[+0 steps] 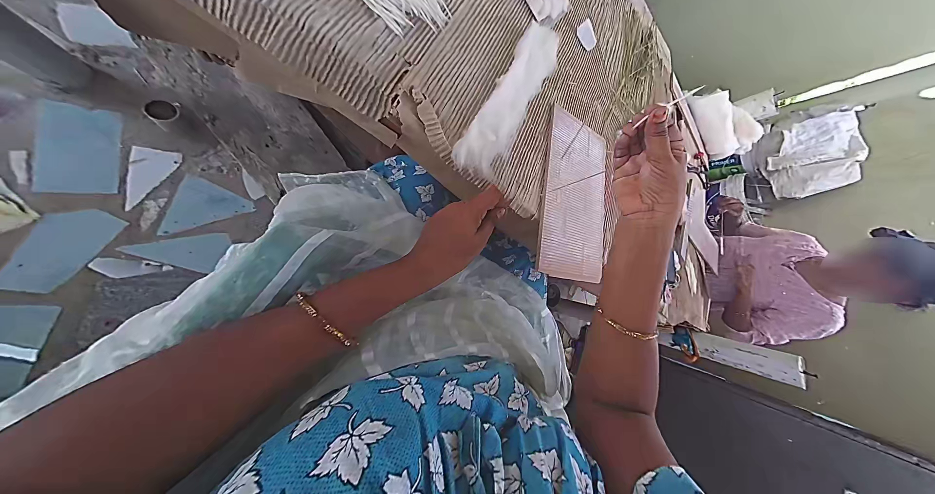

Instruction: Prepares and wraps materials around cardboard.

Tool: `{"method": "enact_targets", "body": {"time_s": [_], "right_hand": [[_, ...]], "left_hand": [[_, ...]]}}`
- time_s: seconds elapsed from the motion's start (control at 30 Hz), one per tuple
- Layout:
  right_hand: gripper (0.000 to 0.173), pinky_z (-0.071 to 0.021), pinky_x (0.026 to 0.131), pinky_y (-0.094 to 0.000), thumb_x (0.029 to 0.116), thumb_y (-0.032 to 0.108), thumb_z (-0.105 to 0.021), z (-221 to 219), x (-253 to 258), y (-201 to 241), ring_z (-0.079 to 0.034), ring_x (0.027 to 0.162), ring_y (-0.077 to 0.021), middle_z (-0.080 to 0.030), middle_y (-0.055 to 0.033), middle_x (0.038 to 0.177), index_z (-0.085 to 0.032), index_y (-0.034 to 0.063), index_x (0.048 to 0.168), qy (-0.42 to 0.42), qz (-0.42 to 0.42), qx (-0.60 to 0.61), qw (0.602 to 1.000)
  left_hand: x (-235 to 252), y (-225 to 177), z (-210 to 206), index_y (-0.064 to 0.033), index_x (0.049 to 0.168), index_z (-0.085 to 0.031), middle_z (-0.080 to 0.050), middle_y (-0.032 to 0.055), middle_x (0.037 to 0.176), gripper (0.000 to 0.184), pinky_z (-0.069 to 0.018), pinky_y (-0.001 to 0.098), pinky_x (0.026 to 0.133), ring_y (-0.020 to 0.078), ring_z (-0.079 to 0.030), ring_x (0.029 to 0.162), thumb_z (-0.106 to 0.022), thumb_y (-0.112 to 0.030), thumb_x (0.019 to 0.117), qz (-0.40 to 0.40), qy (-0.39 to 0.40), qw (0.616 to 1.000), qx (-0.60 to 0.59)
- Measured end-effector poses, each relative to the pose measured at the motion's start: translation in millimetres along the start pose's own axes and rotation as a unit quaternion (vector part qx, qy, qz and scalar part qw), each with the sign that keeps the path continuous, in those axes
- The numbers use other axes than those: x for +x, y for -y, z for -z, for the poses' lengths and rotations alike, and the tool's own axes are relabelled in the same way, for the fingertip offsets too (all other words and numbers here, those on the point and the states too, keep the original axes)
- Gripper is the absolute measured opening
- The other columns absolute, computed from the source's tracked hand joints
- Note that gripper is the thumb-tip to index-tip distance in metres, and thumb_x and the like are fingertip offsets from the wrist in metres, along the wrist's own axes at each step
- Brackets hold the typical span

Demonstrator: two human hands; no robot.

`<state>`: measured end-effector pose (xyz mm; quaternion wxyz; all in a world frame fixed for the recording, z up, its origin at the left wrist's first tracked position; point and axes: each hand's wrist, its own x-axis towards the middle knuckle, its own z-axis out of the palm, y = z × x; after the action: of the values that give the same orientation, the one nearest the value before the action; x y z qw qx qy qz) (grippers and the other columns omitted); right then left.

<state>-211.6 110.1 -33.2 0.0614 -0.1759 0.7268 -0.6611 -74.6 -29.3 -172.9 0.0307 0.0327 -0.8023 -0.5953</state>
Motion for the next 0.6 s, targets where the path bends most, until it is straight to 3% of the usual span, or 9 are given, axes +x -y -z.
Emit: {"method": "enact_targets", "body": {"time_s": [0.07, 0.13, 0.23, 0.3, 0.43, 0.53, 0.6], "right_hand": [[0.012, -0.0538, 0.083, -0.0130, 0.1091, 0.020, -0.049, -18.5, 30.1, 8.9, -0.064, 0.087, 0.0036, -0.065, 0.0123, 0.093, -0.061, 0.0199, 0.104, 0.018, -0.011, -0.047, 0.999], [0.014, -0.0560, 0.074, -0.0172, 0.1056, 0.012, -0.055, -43.6, 69.4, 1.5, -0.065, 0.074, -0.0005, -0.067, 0.0078, 0.082, -0.064, 0.0138, 0.095, 0.050, 0.003, -0.083, 0.995], [0.008, -0.0543, 0.069, -0.0183, 0.1004, 0.014, -0.065, -98.9, 111.8, -13.7, -0.063, 0.070, -0.0007, -0.066, 0.0052, 0.080, -0.068, 0.0065, 0.099, 0.137, 0.039, -0.234, 0.962], [0.016, -0.0496, 0.073, -0.0246, 0.0984, 0.021, -0.068, -139.1, 133.4, -24.4, -0.060, 0.073, -0.0035, -0.068, 0.0019, 0.084, -0.072, 0.0061, 0.103, 0.175, 0.061, -0.371, 0.910], [0.022, -0.0493, 0.086, -0.0372, 0.0995, 0.026, -0.064, -205.0, 153.4, -33.9, -0.064, 0.090, -0.0144, -0.071, -0.0059, 0.099, -0.074, 0.0073, 0.107, 0.229, 0.079, -0.549, 0.800], [0.029, -0.0481, 0.090, -0.0428, 0.1010, 0.031, -0.064, -224.2, 159.2, -30.2, -0.064, 0.098, -0.0200, -0.069, -0.0108, 0.106, -0.073, 0.0047, 0.109, 0.263, 0.075, -0.584, 0.764], [0.032, -0.0480, 0.088, -0.0400, 0.1017, 0.035, -0.063, -220.4, 159.8, -25.7, -0.063, 0.093, -0.0175, -0.069, -0.0089, 0.103, -0.072, 0.0051, 0.108, 0.262, 0.092, -0.580, 0.766]], "left_hand": [[-0.8, 0.7, -2.2, -0.0087, 0.117, -0.063, -0.066, 0.0125, 0.088, 0.023, -0.0552, 0.0502, 0.068, 0.0300, -0.068, 0.078, -0.046, -0.024, 0.1114, -0.016, 0.026, 0.998, 0.051], [-1.9, 3.4, -8.7, -0.0061, 0.119, -0.064, -0.069, 0.0166, 0.094, 0.024, -0.0567, 0.0532, 0.072, 0.0352, -0.071, 0.085, -0.047, -0.021, 0.1107, -0.056, 0.049, 0.993, 0.092], [-1.0, 9.0, -17.3, -0.0030, 0.118, -0.067, -0.072, 0.0192, 0.099, 0.024, -0.0585, 0.0533, 0.071, 0.0379, -0.073, 0.088, -0.047, -0.013, 0.1085, -0.146, 0.063, 0.979, 0.129], [-1.2, 12.0, -18.1, -0.0016, 0.118, -0.067, -0.071, 0.0200, 0.096, 0.025, -0.0586, 0.0522, 0.068, 0.0386, -0.073, 0.085, -0.045, -0.010, 0.1082, -0.200, 0.073, 0.966, 0.149], [0.2, 17.5, -16.2, 0.0013, 0.117, -0.067, -0.067, 0.0201, 0.087, 0.023, -0.0573, 0.0492, 0.064, 0.0377, -0.071, 0.077, -0.048, -0.004, 0.1049, -0.267, 0.066, 0.949, 0.154], [2.8, 15.4, -10.1, 0.0025, 0.119, -0.067, -0.069, 0.0211, 0.091, 0.025, -0.0572, 0.0497, 0.066, 0.0384, -0.071, 0.079, -0.048, -0.003, 0.1049, -0.275, 0.067, 0.946, 0.160], [5.2, 21.5, -13.0, 0.0021, 0.109, -0.069, -0.067, 0.0172, 0.082, 0.022, -0.0565, 0.0449, 0.059, 0.0337, -0.070, 0.071, -0.050, -0.008, 0.1049, -0.325, 0.012, 0.932, 0.161]]}}
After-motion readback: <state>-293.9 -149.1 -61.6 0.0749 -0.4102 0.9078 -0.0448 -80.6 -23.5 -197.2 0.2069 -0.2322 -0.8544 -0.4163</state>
